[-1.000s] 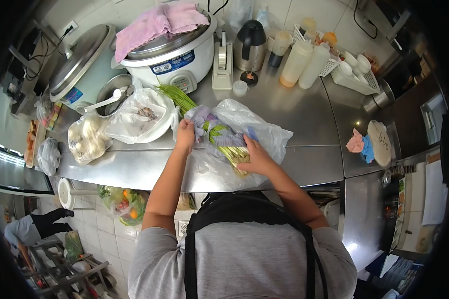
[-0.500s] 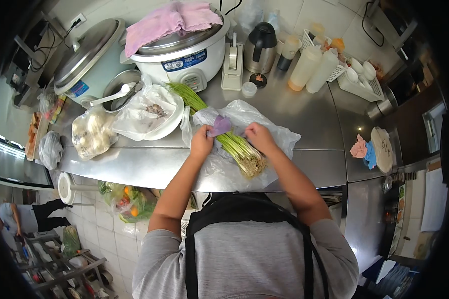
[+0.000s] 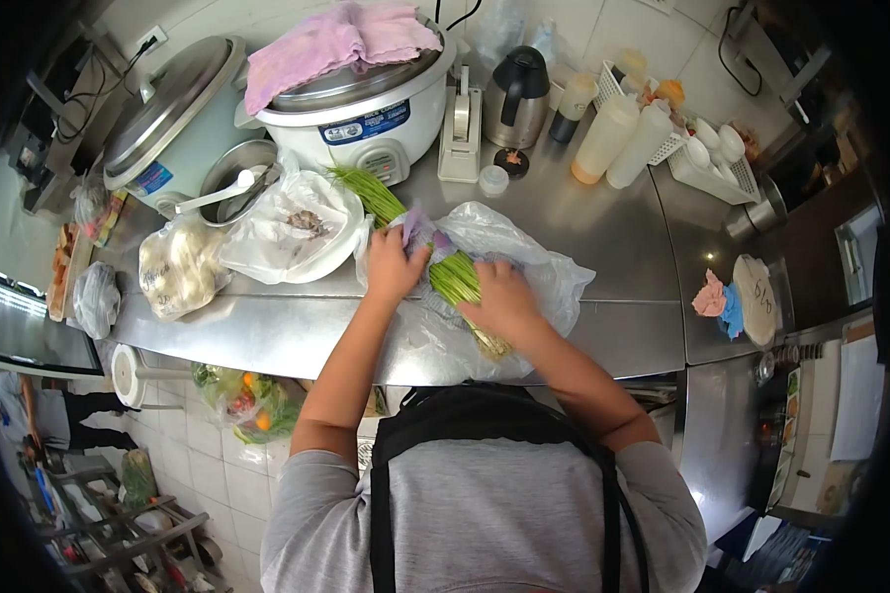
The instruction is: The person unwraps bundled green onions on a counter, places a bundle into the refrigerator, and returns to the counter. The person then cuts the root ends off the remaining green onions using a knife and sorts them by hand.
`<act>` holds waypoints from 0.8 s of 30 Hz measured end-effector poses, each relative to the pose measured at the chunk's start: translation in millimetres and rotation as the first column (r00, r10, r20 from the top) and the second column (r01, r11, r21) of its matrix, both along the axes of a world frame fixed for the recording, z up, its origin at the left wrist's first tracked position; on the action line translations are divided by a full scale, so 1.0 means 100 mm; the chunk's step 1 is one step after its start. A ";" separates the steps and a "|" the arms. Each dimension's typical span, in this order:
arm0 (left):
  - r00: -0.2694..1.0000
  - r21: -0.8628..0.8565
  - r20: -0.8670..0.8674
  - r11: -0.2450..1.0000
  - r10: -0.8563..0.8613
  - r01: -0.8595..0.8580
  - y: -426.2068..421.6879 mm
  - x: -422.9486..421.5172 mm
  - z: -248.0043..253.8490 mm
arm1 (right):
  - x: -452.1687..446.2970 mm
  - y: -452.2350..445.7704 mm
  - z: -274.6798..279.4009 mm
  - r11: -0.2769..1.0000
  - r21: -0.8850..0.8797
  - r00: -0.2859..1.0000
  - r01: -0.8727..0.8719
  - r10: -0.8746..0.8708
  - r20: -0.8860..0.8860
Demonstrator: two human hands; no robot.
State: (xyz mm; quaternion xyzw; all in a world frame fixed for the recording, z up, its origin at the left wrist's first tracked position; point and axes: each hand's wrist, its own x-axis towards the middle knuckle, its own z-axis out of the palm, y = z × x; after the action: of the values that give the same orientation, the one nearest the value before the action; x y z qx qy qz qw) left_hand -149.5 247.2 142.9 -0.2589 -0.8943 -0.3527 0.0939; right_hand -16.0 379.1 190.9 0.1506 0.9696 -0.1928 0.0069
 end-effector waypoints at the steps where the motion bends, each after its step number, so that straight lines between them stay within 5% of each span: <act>1: 0.998 -0.045 -0.063 0.999 -0.010 0.007 0.05 0.04 0.01 | 0.04 -0.09 -0.02 1.000 0.014 0.997 -0.007 0.006 0.071; 4: 0.999 -0.250 0.037 0.968 -0.019 0.027 0.10 0.09 0.01 | 0.06 -0.23 -0.14 0.992 0.129 0.981 -0.004 -0.021 0.192; 13: 0.990 -0.229 0.142 0.972 -0.011 0.044 0.07 -0.43 -0.21 | -0.05 -0.20 -0.44 0.971 0.240 0.978 -0.003 -0.048 0.205; 16: 0.976 0.060 0.210 0.997 -0.056 0.044 0.01 -0.63 -0.21 | -0.07 -0.10 -0.30 0.992 0.125 0.971 0.025 -0.054 0.232; 22: 0.947 0.102 0.308 0.986 0.097 -0.134 0.02 -0.51 0.01 | -0.13 0.38 -0.14 0.974 -0.216 0.965 0.070 -0.012 0.260; 24: 0.942 0.372 0.334 0.921 -0.018 -0.114 -0.02 -0.53 0.07 | -0.10 0.63 -0.22 0.918 -0.397 0.993 -0.013 0.060 0.106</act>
State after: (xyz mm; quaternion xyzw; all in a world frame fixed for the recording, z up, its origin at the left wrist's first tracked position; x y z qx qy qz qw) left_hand -202.8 244.9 150.0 -0.1500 -0.8162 -0.5579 0.0002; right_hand -26.2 442.0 168.9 0.1387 0.9113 -0.3753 0.0970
